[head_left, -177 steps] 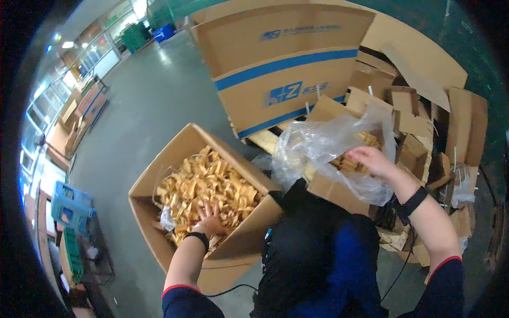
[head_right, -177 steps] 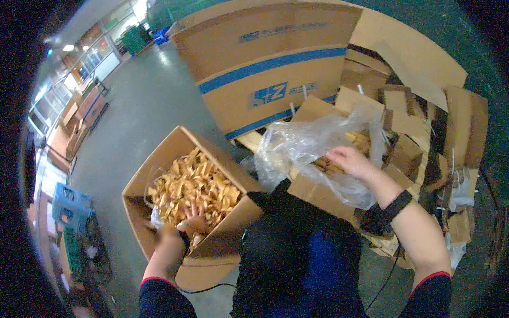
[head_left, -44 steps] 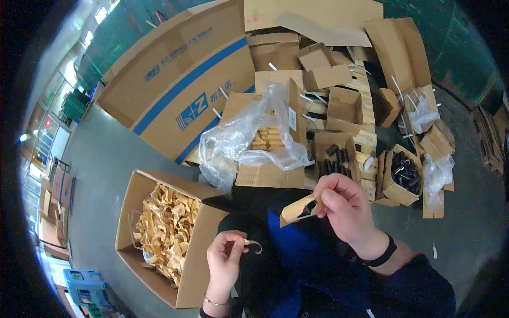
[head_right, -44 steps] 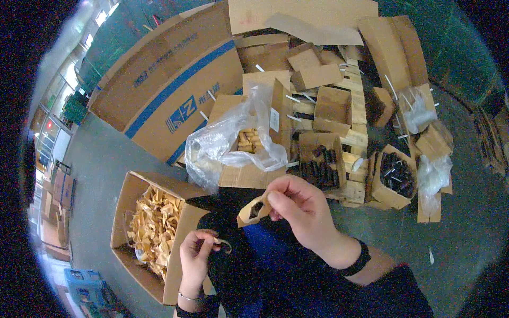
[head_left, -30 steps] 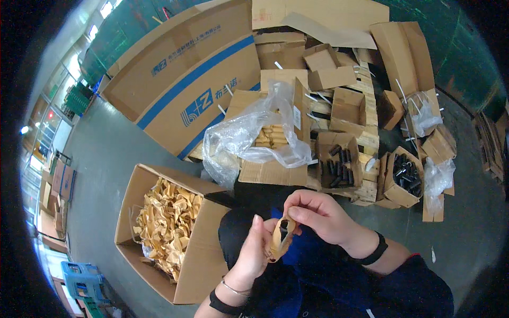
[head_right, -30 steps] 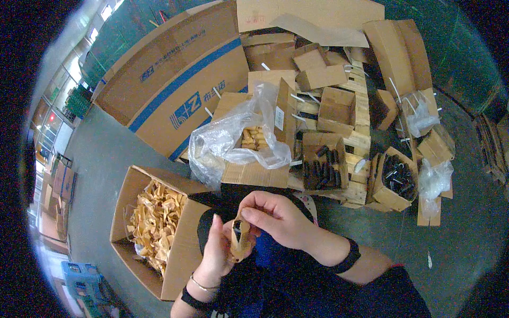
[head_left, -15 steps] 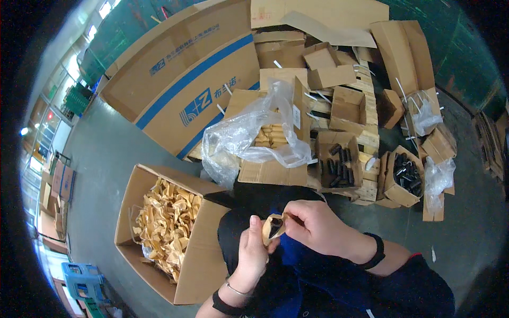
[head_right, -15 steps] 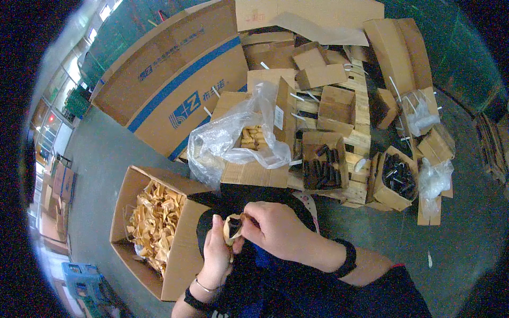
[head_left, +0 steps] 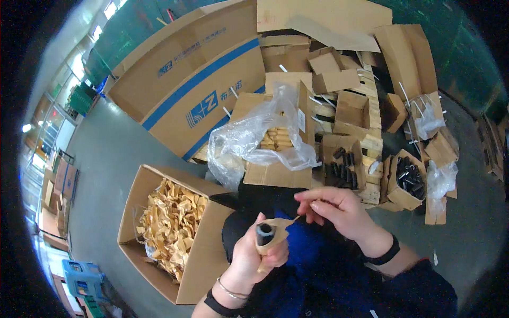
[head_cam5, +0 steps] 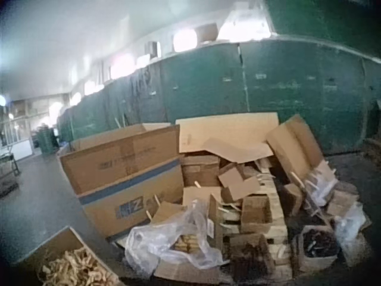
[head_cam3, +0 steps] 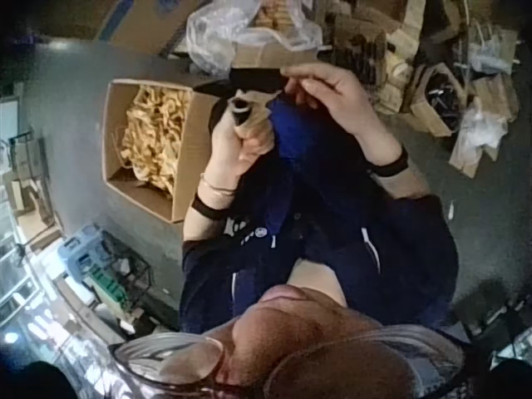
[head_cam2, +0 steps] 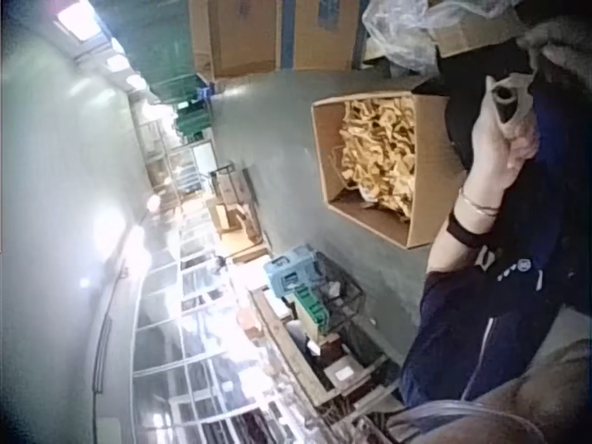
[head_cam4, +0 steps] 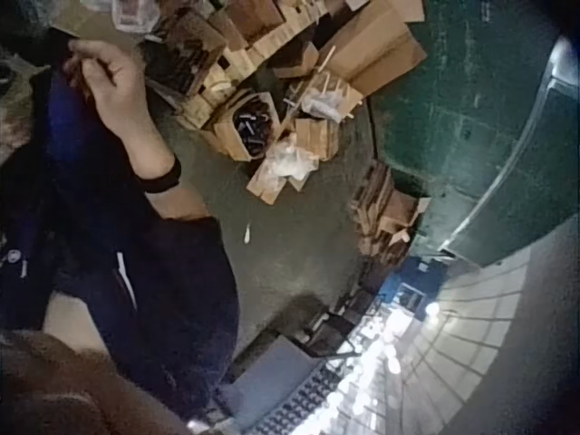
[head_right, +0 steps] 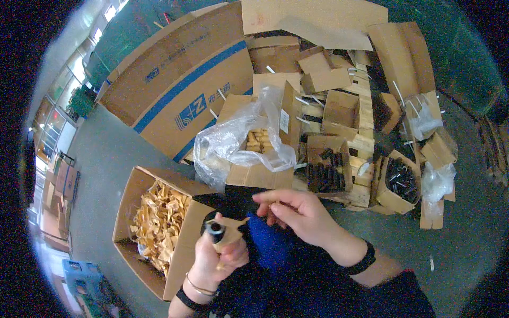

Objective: Assembling metal sleeves into wooden blocks and placing them in a box.

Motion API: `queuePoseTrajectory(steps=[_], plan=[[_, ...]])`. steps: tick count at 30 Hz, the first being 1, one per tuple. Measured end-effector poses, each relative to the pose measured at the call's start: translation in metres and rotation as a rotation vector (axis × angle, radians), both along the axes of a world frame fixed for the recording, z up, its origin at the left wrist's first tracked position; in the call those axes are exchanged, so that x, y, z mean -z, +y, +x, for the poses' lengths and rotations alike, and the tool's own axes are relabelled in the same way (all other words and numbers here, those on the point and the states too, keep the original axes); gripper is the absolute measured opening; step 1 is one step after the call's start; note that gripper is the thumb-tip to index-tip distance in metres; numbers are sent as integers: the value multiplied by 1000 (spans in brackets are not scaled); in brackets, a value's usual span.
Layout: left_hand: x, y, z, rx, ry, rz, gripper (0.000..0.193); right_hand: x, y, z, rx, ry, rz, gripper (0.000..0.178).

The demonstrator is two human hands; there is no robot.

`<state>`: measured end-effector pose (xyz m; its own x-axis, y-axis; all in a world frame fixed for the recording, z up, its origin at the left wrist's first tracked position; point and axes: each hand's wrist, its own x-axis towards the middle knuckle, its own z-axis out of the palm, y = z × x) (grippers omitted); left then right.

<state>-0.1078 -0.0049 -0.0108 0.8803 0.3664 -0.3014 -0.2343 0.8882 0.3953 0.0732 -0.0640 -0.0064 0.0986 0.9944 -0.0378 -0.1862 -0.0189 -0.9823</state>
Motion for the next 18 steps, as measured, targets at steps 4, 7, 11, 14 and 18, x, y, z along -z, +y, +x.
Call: queuePoseTrajectory(steps=[4, 7, 11, 14, 18], plan=[[0, 3, 5, 29, 228, 99, 48, 14, -1, 5, -46, -33, 52, 22], [2, 2, 7, 78, 328, 150, 42, 9, -2, -1, -82, -98, 51, 9], [5, -1, 6, 108, 302, 85, 46, -4, 0, -12, -64, -424, 260, 19], [8, -5, 6, 160, 374, 160, 41, 3, 6, -9, -130, -642, 441, 23], [6, -4, 1, 322, 361, 388, 37, 5, 5, -10, -202, -549, 465, 24]])
